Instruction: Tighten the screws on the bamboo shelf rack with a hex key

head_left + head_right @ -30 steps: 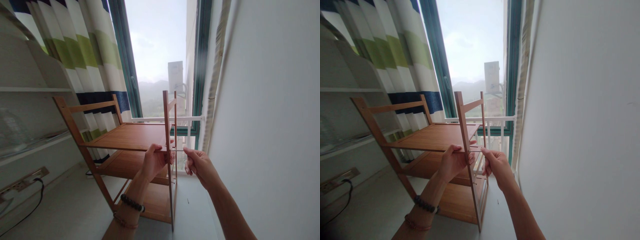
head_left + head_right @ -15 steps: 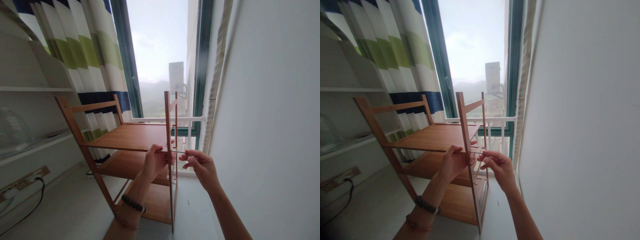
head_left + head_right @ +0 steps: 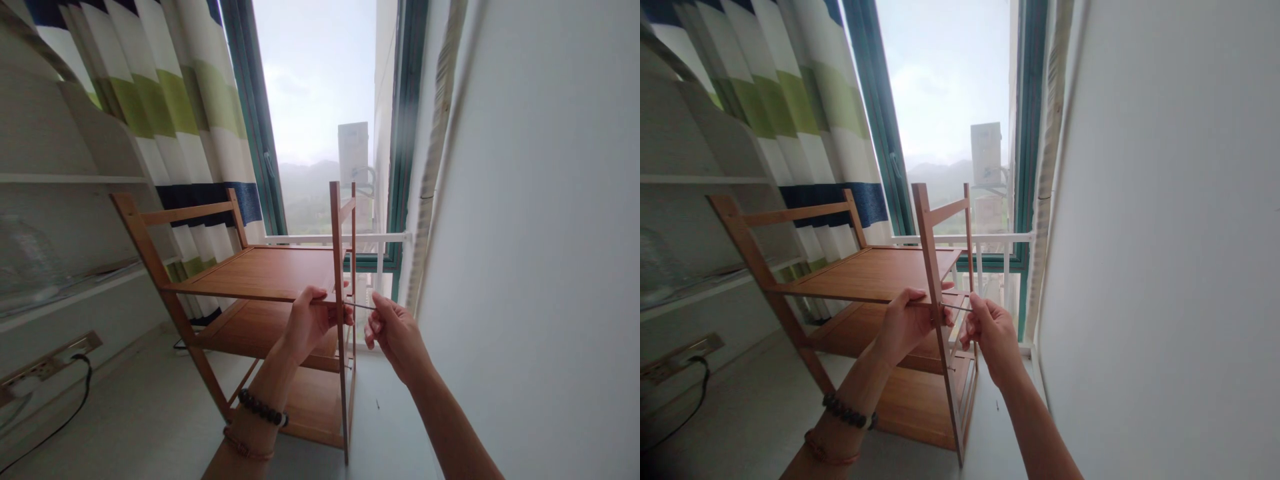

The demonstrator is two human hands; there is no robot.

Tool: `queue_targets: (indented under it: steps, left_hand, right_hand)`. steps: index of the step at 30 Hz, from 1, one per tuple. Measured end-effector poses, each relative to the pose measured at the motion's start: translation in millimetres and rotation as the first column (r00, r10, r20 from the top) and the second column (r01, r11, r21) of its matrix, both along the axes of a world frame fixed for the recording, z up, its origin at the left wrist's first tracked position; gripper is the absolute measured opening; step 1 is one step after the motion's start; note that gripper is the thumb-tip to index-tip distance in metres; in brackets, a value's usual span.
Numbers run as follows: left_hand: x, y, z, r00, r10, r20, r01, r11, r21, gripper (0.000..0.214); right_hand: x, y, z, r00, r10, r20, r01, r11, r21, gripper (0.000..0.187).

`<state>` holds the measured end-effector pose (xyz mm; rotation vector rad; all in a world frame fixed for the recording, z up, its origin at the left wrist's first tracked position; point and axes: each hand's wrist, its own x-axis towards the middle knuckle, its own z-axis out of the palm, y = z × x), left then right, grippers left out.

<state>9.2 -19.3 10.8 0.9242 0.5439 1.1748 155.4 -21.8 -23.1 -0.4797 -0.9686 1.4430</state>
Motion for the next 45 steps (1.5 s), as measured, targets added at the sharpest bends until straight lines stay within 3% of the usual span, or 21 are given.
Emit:
queue_targets:
  steps: [7,13,23,30,33,37,43,45]
  left_hand:
    - [0,0,-1.0,0.999,0.025,0.030,-0.024,0.999,-0.021,0.039]
    - [-2,4,-1.0,0.999,0.032,0.030,-0.031,0.999,-0.042,0.035]
    - [-1,1,-1.6,1.000,0.023,0.007,-0.023,1.000,0.014,0.043]
    - [1,3,-4.4,1.000,0.019,0.004,-0.020,0.998,0.065,0.048]
    - [1,4,-4.3,1.000,0.009,0.007,-0.009,0.998,0.068,0.049]
    - [0,3,-3.9,1.000,0.002,-0.003,-0.002,0.998,0.066,0.050]
    - [0,4,-5.4,1.000,0.016,-0.011,-0.015,0.999,0.043,0.053]
    - [-1,4,-5.8,1.000,0.010,-0.003,-0.010,0.999,0.047,0.053]
  right_hand:
    - [4,1,-0.6,0.989,-0.142,-0.033,0.144,0.987,0.078,0.025]
    - [8,0,-5.2,0.986,-0.165,-0.006,0.165,0.981,0.106,0.021]
    - [0,-1,-5.0,0.949,-0.295,0.113,0.281,0.951,0.130,0.030]
    - [13,-9,11.5,0.942,-0.107,0.318,0.100,0.994,0.039,0.043]
    - [15,-10,15.2,0.914,-0.082,0.397,0.061,0.996,0.064,0.045]
    - [17,-9,13.5,0.934,-0.164,0.316,0.107,0.976,0.189,0.024]
    - [24,-5,-1.9,0.975,0.006,0.224,-0.070,0.958,0.280,0.022]
    - [23,-5,-4.4,0.978,0.001,0.207,-0.063,0.953,0.295,0.024]
